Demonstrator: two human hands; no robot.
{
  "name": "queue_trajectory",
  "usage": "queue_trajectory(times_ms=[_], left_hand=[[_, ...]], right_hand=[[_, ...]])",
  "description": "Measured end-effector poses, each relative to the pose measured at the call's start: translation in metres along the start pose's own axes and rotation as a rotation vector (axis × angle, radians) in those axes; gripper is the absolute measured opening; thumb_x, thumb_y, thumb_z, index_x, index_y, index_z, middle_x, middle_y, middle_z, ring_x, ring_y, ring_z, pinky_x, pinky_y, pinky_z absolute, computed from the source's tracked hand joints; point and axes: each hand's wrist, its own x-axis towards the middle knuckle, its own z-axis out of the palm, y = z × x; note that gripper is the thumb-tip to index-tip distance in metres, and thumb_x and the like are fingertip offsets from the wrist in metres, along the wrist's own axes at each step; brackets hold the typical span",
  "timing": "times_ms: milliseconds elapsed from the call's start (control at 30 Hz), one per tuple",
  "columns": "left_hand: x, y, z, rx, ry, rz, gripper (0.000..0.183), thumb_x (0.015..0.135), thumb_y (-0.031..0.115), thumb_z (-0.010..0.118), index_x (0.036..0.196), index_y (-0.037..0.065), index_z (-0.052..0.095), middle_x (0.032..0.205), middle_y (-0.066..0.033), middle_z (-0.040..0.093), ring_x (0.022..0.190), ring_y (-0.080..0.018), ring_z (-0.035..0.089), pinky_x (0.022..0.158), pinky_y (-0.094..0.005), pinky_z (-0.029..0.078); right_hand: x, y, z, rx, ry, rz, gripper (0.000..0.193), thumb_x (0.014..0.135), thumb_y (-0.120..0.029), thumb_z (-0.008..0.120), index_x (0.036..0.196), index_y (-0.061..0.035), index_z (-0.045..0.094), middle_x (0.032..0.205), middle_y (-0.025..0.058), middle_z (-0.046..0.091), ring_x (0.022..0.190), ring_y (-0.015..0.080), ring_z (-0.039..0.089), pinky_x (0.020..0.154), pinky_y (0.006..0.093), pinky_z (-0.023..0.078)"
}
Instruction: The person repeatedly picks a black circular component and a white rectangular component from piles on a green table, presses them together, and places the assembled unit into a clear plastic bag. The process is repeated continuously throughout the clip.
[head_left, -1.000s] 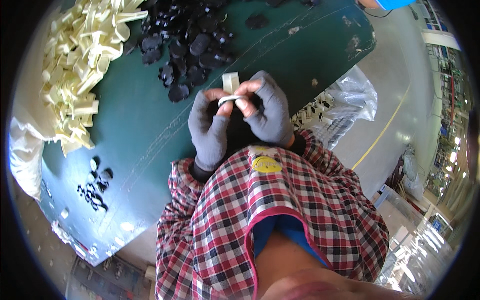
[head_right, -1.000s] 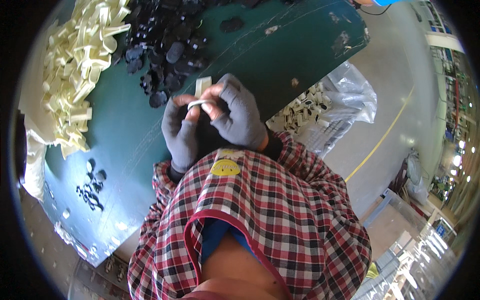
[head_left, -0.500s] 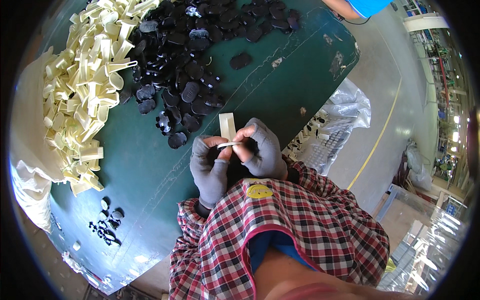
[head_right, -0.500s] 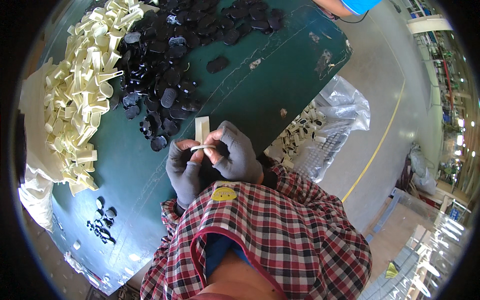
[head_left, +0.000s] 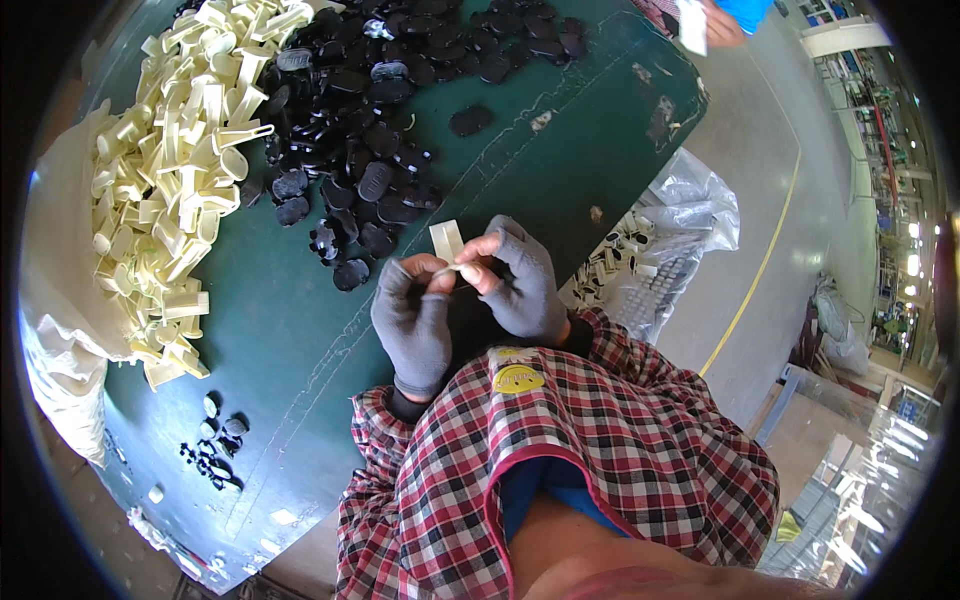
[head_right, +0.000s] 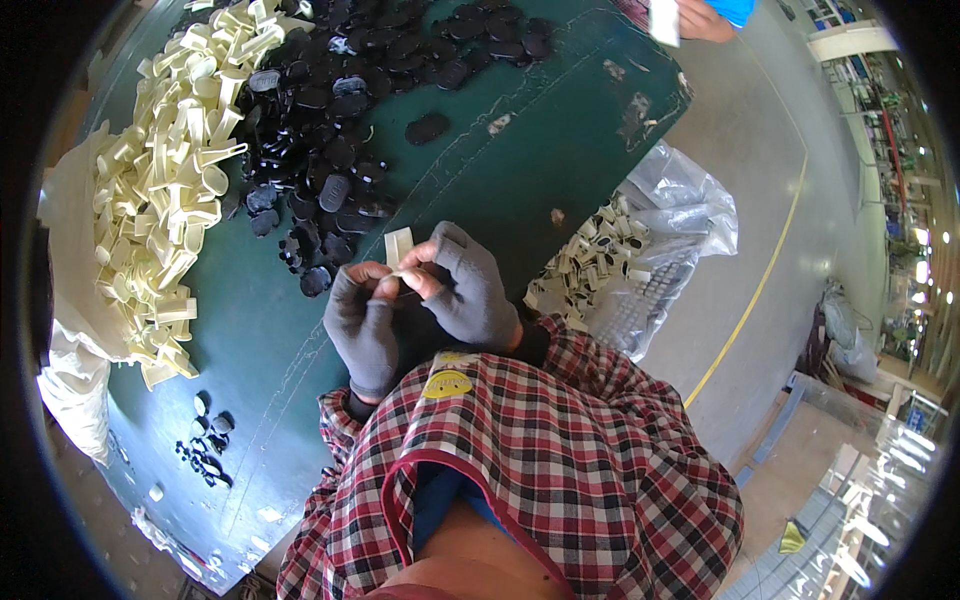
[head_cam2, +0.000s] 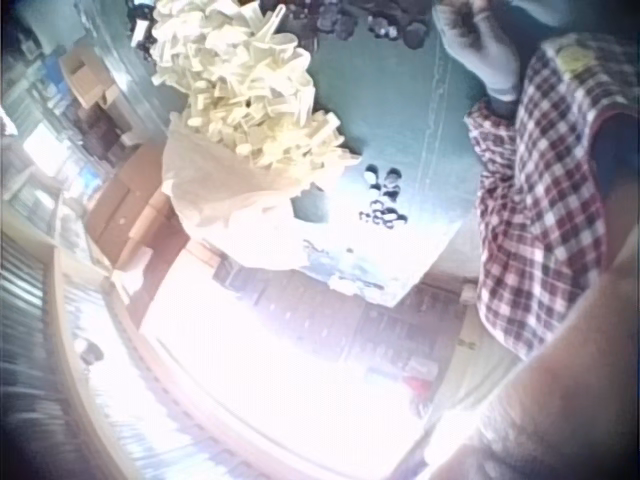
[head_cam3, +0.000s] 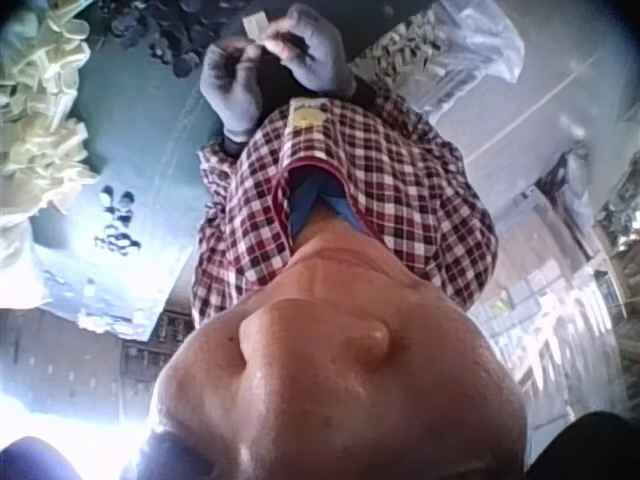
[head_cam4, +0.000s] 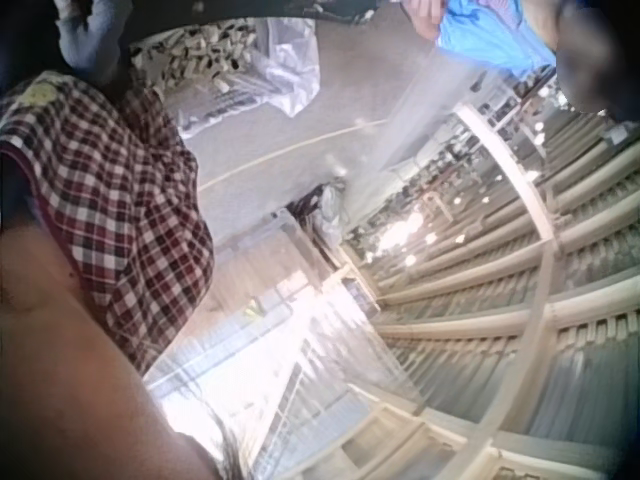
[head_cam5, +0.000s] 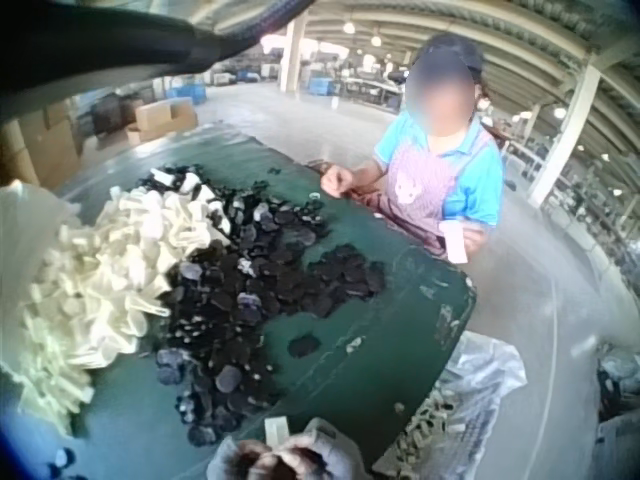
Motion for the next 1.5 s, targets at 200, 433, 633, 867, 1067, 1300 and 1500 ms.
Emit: queue_trajectory(times_ms=[200, 433, 633, 867, 1067, 1300, 1500], left_hand=[[-0.005, -0.003, 0.002, -0.019, -0.066, 0.055, 0.011, 0.094, 0.003, 0.069, 0.103, -0.002, 0.064, 0.089, -0.0011, 0.066, 0.084, -0.0080, 0.059, 0.078, -0.0229, 0.048], [-0.017, -0.007, 0.008, 0.042, -0.035, 0.051, 0.028, 0.098, 0.008, 0.064, 0.125, -0.001, 0.058, 0.116, -0.0090, 0.060, 0.101, -0.0150, 0.063, 0.087, -0.0277, 0.051], [-0.013, -0.008, 0.006, -0.038, -0.169, -0.007, 0.021, 0.100, 0.009, 0.063, 0.119, -0.001, 0.062, 0.112, -0.0071, 0.063, 0.098, -0.0145, 0.063, 0.090, -0.0277, 0.049], [-0.003, -0.008, -0.001, -0.212, -0.165, -0.073, 0.021, 0.100, 0.006, 0.061, 0.119, -0.001, 0.062, 0.113, -0.0070, 0.063, 0.099, -0.0149, 0.064, 0.089, -0.0279, 0.050], [-0.003, -0.004, 0.007, -0.196, -0.097, -0.055, 0.028, 0.100, 0.006, 0.061, 0.126, -0.002, 0.058, 0.116, -0.0067, 0.062, 0.099, -0.0140, 0.063, 0.088, -0.0269, 0.048], [-0.004, 0.000, 0.001, -0.216, 0.038, 0.071, 0.052, 0.098, 0.003, 0.062, 0.147, 0.000, 0.045, 0.128, -0.0099, 0.057, 0.101, -0.0147, 0.062, 0.090, -0.0280, 0.050], [-0.006, 0.001, -0.016, -0.139, 0.134, 0.078, 0.027, 0.098, 0.004, 0.065, 0.125, 0.000, 0.065, 0.098, 0.0001, 0.065, 0.082, -0.0073, 0.060, 0.073, -0.0203, 0.049]], right_hand=[[-0.008, 0.003, -0.018, 0.001, -0.073, 0.040, 0.011, 0.092, -0.010, 0.072, 0.099, -0.0018, 0.068, 0.086, 0.0062, 0.059, 0.074, 0.0157, 0.059, 0.066, 0.0286, 0.047], [0.002, -0.028, -0.149, -0.425, 0.091, 0.010, 0.015, 0.086, 0.000, 0.070, 0.099, -0.0060, 0.073, 0.091, 0.0037, 0.060, 0.069, 0.0093, 0.052, 0.067, 0.0251, 0.048], [0.137, 0.045, -0.115, -0.885, -0.086, -0.429, 0.021, 0.087, -0.005, 0.069, 0.105, -0.0115, 0.075, 0.110, 0.0078, 0.067, 0.094, 0.0301, 0.066, 0.081, 0.0379, 0.053], [0.180, 0.077, -0.092, -0.835, -0.169, -0.248, 0.024, 0.089, -0.009, 0.070, 0.112, -0.0102, 0.076, 0.097, 0.0058, 0.073, 0.087, 0.0241, 0.070, 0.078, 0.0352, 0.055], [0.109, 0.037, -0.066, 0.012, -0.082, 0.189, 0.018, 0.096, -0.005, 0.069, 0.112, 0.0041, 0.072, 0.085, 0.0052, 0.070, 0.069, 0.0105, 0.067, 0.066, 0.0243, 0.053], [0.063, 0.007, -0.026, 0.154, -0.240, 0.207, 0.013, 0.097, -0.007, 0.068, 0.105, 0.0015, 0.073, 0.079, 0.0040, 0.068, 0.063, 0.0085, 0.063, 0.059, 0.0225, 0.049], [0.049, -0.003, -0.003, -0.086, -0.400, -0.157, 0.014, 0.089, -0.016, 0.079, 0.097, -0.0046, 0.076, 0.082, 0.0064, 0.071, 0.067, 0.0145, 0.068, 0.060, 0.0268, 0.051]])
